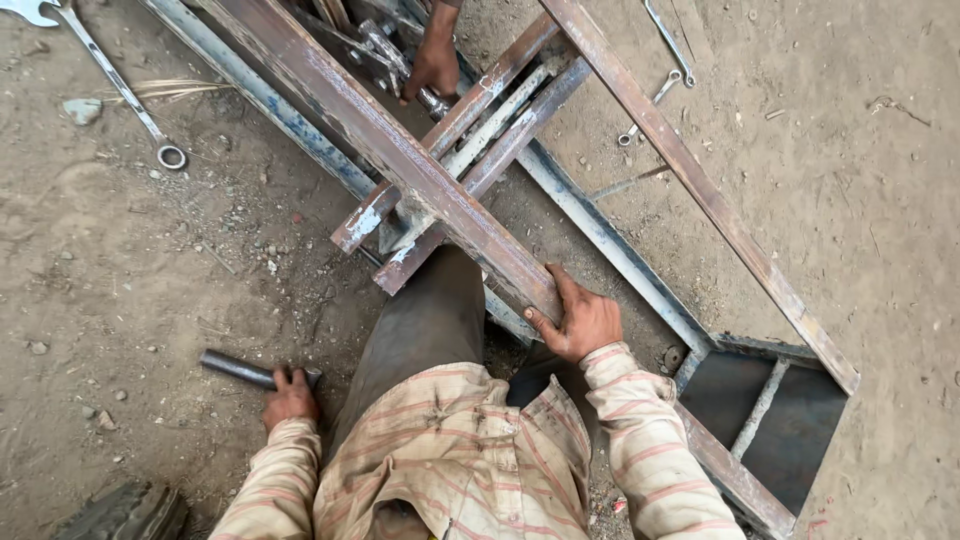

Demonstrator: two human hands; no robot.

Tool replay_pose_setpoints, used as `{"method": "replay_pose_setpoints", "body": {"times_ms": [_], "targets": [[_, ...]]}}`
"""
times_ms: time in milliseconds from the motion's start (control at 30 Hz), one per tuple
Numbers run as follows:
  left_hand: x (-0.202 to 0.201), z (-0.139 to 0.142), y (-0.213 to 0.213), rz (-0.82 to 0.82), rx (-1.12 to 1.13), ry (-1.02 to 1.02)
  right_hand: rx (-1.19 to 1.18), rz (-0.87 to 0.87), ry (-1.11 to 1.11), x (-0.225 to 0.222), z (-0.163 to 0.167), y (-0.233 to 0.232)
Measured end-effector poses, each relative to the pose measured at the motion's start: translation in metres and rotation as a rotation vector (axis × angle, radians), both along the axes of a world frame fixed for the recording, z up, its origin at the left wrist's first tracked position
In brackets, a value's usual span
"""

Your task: The person sits on the ground assembling a long metal frame, aligning steel bars and cross members by hand while a coworker holds a bolted fitting. The person positions bars, holds a fitting in place, and repeatedly strikes it with a hammer to seat it, then steadies the frame and checks the joints.

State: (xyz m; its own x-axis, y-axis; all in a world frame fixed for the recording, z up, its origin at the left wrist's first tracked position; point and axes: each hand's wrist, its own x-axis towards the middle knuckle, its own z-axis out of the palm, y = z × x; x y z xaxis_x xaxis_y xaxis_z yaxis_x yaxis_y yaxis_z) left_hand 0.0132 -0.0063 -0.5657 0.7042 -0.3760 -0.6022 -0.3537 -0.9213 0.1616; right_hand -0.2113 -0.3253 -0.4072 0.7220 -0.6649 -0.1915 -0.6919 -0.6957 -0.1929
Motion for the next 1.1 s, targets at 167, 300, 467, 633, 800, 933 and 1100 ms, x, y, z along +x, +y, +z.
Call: {"method": "replay_pose_setpoints", "body": {"times_ms": [167, 300, 467, 633, 800, 933, 1100], "targets": [[0.008, 0.024, 0.007, -0.099, 0.142, 0.095, -0.01, 0.001, -0.007, 0.0, 0.0, 0.002], [0.016, 0.033, 0.019, 0.124, 0.036, 0.05, -0.018, -0.009, -0.001, -0.004, 0.0, 0.004], [0.027, 0.04, 0.023, 0.601, -0.314, -0.13, -0.114, 0.023, -0.21, -0.002, 0.008, 0.011], [0.042, 0.098, 0.02, 0.449, -0.625, -0.161, -0.144, 0.062, -0.676, 0.033, 0.034, 0.039], [0.037, 0.228, -0.01, 0.177, -1.372, 0.17, -0.213, 0.399, -0.706, 0.086, 0.071, 0.075], [0.034, 0.298, -0.064, -0.087, -1.491, 0.604, -0.399, 0.505, -0.747, 0.111, 0.091, 0.07], [0.049, 0.294, -0.165, -0.462, -1.49, 0.747, -0.271, 0.236, -0.922, 0.088, 0.085, 0.012]]}}
